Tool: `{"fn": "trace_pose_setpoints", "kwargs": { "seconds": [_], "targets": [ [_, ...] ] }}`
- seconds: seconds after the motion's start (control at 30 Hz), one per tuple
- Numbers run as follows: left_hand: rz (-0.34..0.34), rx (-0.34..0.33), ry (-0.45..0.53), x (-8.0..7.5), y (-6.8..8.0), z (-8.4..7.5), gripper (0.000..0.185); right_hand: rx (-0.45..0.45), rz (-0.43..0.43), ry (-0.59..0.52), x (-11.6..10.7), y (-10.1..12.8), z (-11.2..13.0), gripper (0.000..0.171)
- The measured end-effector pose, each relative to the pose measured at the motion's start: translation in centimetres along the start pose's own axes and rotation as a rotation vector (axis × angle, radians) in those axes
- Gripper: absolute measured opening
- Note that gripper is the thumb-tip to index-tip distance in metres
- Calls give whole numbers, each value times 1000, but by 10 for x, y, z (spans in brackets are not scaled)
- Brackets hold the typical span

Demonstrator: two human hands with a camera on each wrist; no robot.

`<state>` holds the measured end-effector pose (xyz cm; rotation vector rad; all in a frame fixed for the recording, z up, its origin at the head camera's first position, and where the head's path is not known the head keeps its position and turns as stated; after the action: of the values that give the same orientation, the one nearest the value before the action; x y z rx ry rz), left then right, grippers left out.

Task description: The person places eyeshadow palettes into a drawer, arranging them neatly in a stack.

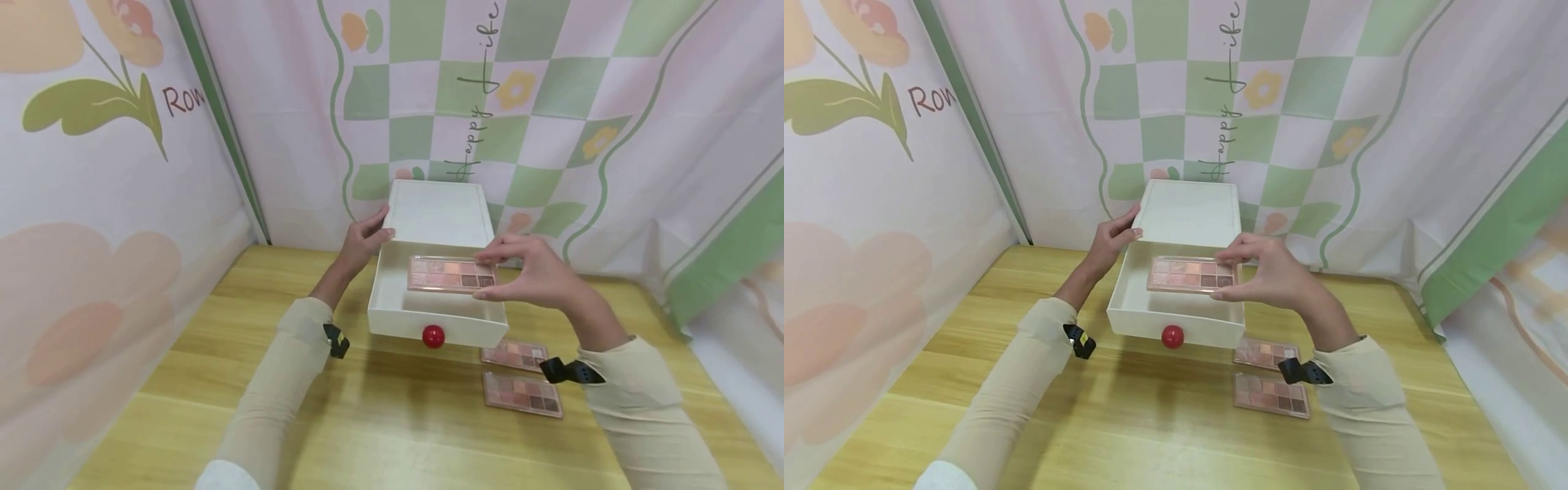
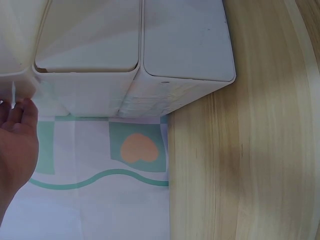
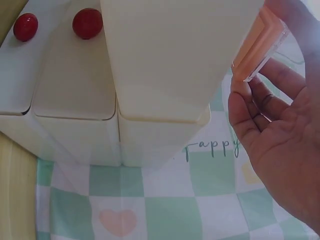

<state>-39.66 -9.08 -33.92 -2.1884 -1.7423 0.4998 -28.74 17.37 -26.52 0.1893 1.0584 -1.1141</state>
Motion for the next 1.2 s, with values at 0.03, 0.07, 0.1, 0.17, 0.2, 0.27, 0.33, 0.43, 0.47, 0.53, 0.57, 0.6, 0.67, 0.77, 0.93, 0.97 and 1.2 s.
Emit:
{"fn": "trace_pose_setpoints", "kwargs": {
  "seconds": [0.03, 0.07, 0.1, 0.17, 0.2, 0.27, 0.33, 0.43, 0.47, 0.53, 0.57, 0.6, 0.67, 0.77, 0.93, 0.97, 1.2],
  "targets": [
    [-1, 1, 2, 0, 0, 0, 62, -4, 9, -2, 2, -2, 0, 44],
    [-2, 3, 3, -1, 0, 0, 61, -8, 18, -3, 4, -3, 1, 43],
    [-4, 3, 5, -1, -1, 1, 61, -13, 27, -9, 6, -5, 2, 43],
    [-6, 3, 7, -2, -1, 3, 61, -14, 41, -10, 9, -8, 3, 42],
    [-6, 1, 7, -2, -2, 3, 61, -12, 47, -9, 11, -9, 3, 41],
    [-8, -1, 5, -2, -2, 5, 60, -2, 57, -10, 15, -12, 5, 40],
    [-9, -1, 2, -2, -2, 5, 60, 9, 65, -10, 18, -14, 6, 40],
    [-11, 6, -4, -1, -2, 4, 60, 28, 82, -15, 23, -18, 8, 41],
    [-12, 9, -6, -1, -1, 3, 60, 36, 88, -16, 25, -19, 8, 41],
    [-12, 14, -10, -1, -1, 3, 60, 46, 100, -17, 28, -20, 9, 42],
    [-11, 16, -8, -1, -1, 3, 60, 52, 105, -17, 30, -21, 10, 43],
    [-10, 18, -8, -1, -1, 3, 61, 57, 109, -12, 31, -21, 10, 43],
    [-10, 21, -5, -1, -1, 3, 61, 63, 116, -2, 35, -22, 11, 43],
    [-9, 23, 0, 0, 0, 3, 61, 86, 132, 16, 40, -24, 13, 45],
    [-6, 16, -3, 0, 0, 2, 61, 138, 164, 58, 48, -26, 13, 51],
    [-5, 14, -4, 0, 0, 2, 61, 145, 169, 64, 49, -26, 14, 51],
    [-5, 5, -10, 0, 1, 0, 62, 179, 198, 80, 55, -26, 15, 57]
  ]
}}
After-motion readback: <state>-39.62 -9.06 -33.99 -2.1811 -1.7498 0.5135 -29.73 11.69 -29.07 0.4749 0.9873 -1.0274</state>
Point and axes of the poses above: each hand's wrist, its own y-axis away from the middle knuckle, its own x-axis out of the palm, z = x × y, the point moved 6 cm from there along -y, towards the middle knuckle, and after that the axes turned 7 degrees about x, right-handed, at the moved point
